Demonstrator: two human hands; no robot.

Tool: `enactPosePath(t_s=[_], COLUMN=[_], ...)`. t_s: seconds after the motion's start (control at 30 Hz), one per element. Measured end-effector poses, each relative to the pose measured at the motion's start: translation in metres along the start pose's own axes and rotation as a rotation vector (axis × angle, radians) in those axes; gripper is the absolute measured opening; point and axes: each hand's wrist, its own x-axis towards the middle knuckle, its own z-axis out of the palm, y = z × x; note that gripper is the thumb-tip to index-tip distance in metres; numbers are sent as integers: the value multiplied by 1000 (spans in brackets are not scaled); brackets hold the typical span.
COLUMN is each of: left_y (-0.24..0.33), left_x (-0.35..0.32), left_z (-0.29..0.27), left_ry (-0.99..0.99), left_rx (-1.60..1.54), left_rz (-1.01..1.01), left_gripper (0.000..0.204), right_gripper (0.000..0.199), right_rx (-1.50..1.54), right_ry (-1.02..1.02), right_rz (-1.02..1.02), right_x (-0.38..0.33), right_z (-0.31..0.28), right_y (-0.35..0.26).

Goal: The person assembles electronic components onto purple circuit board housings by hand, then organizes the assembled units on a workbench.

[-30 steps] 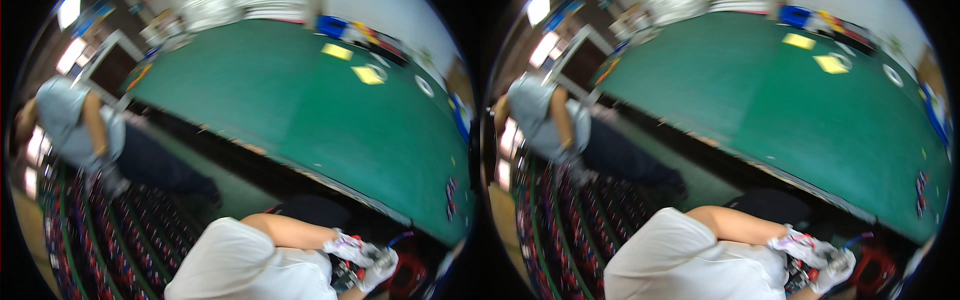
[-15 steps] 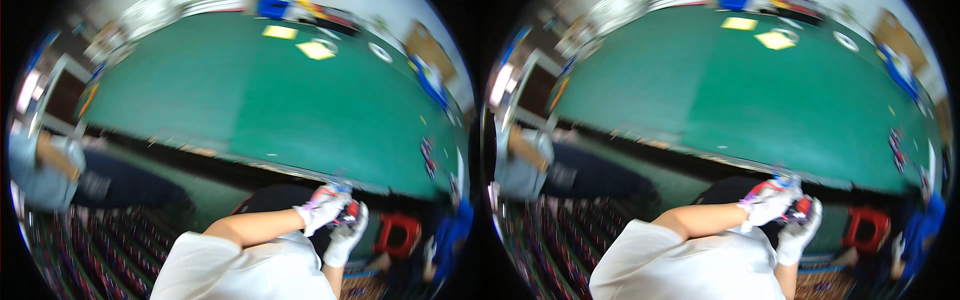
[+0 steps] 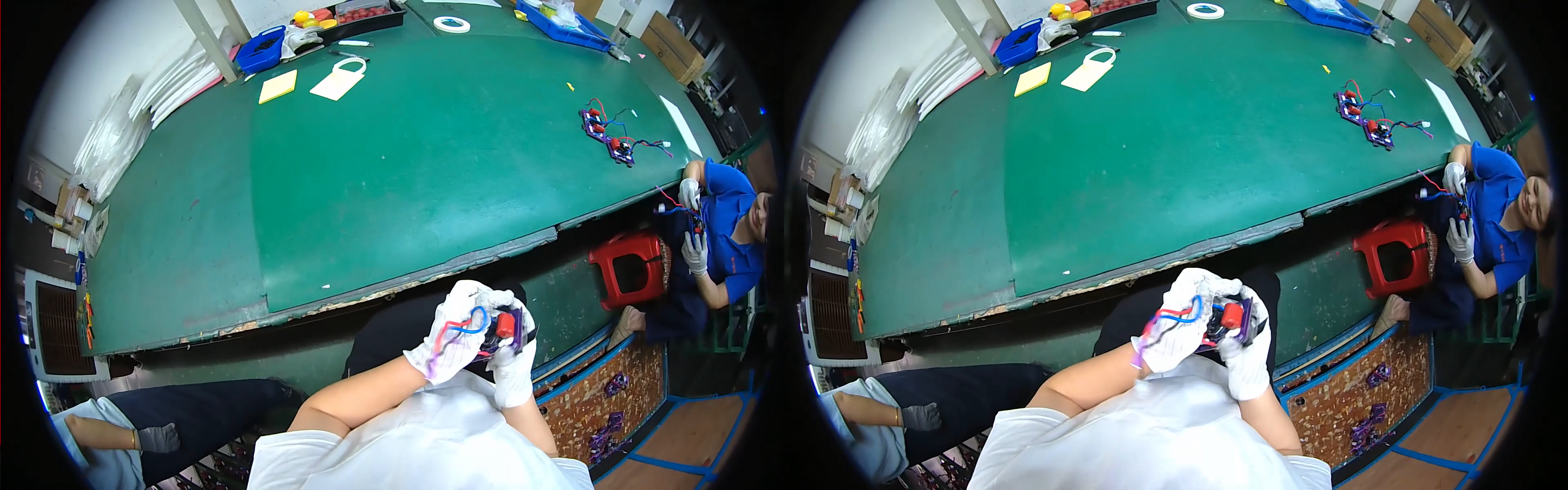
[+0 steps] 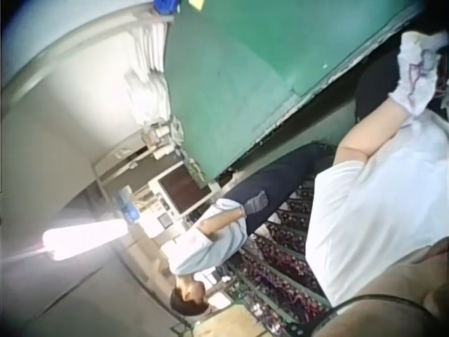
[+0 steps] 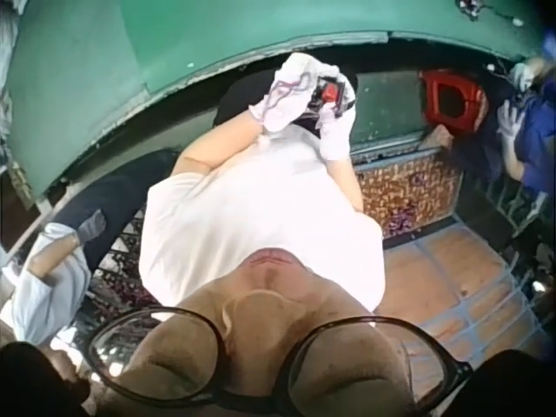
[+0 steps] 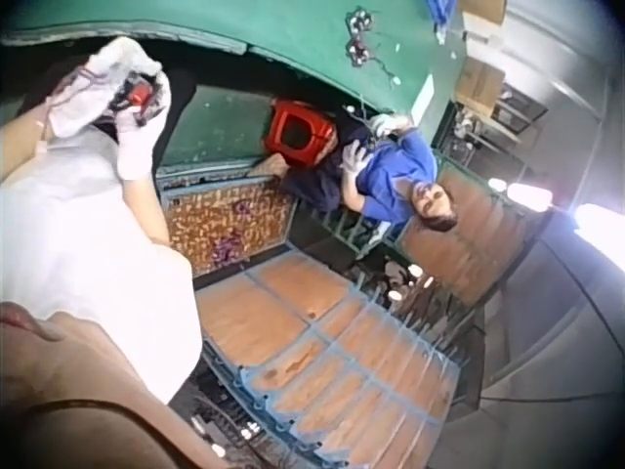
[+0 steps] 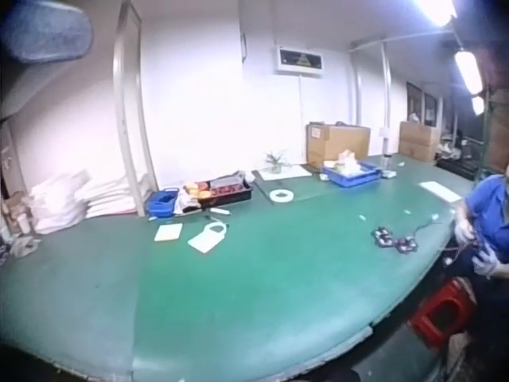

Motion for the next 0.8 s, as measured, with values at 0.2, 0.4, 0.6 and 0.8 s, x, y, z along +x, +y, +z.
enactPosePath(t_s=[0.2,0.4,0.6,0.8], left_y=[32,25,23,34], left_x=[10,0,3,9], left_z=[-21,-31,-34,-30], left_ry=[5,-45,-63,-55], left_rx=[-473,-60,533,1002], left_rz=[-270,-112,232,403], left_gripper=[49,48,7,7], right_gripper=[79,81,81,78], right_rx=[528,707,673,639], right_ry=[-132,-132,-81,-89], right_rz=[307,417,483,564], right_x=[-7,-12,-5,1], right_z=[-24,-44,-48,-42], right_y=[9,44,54,64])
